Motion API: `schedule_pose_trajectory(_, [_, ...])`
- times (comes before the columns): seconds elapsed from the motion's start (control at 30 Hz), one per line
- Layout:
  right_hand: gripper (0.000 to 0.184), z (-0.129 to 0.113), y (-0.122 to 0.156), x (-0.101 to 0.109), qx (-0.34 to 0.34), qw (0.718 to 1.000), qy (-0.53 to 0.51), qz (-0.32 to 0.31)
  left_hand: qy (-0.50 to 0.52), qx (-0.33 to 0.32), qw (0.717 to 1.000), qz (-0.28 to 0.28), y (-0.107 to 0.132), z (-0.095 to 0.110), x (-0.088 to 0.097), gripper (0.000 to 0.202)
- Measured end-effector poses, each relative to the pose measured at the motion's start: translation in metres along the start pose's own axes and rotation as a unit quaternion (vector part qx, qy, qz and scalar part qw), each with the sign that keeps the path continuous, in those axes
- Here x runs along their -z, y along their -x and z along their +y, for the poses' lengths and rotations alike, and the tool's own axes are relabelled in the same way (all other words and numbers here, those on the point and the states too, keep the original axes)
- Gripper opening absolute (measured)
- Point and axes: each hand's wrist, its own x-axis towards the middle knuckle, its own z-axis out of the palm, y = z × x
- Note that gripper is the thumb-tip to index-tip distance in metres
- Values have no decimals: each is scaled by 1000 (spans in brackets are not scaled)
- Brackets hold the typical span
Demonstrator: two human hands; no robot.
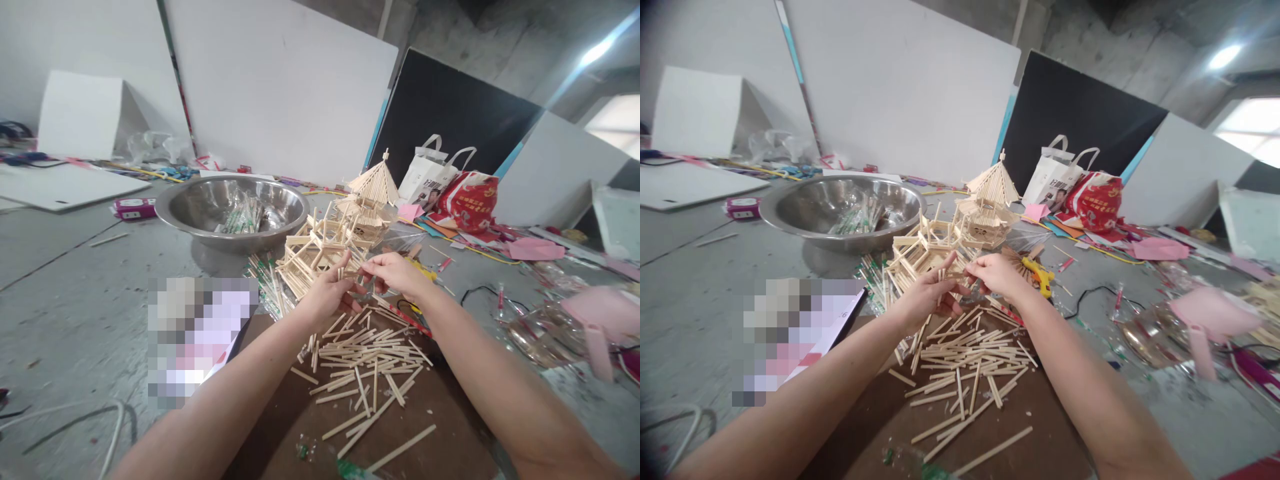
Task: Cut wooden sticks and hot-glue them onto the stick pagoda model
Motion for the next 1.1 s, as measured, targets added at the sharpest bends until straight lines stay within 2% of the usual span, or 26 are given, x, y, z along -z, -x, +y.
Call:
schedule_pose_trajectory(0.3, [22,2,-2,1,-26,997,-76,-20,-21,3,1000,8,2,3,-2,63])
schedule_pose_trajectory(1.1, [24,0,-2,-2,-25,999,-33,-25,-52,3,999,2,2,3,-2,63])
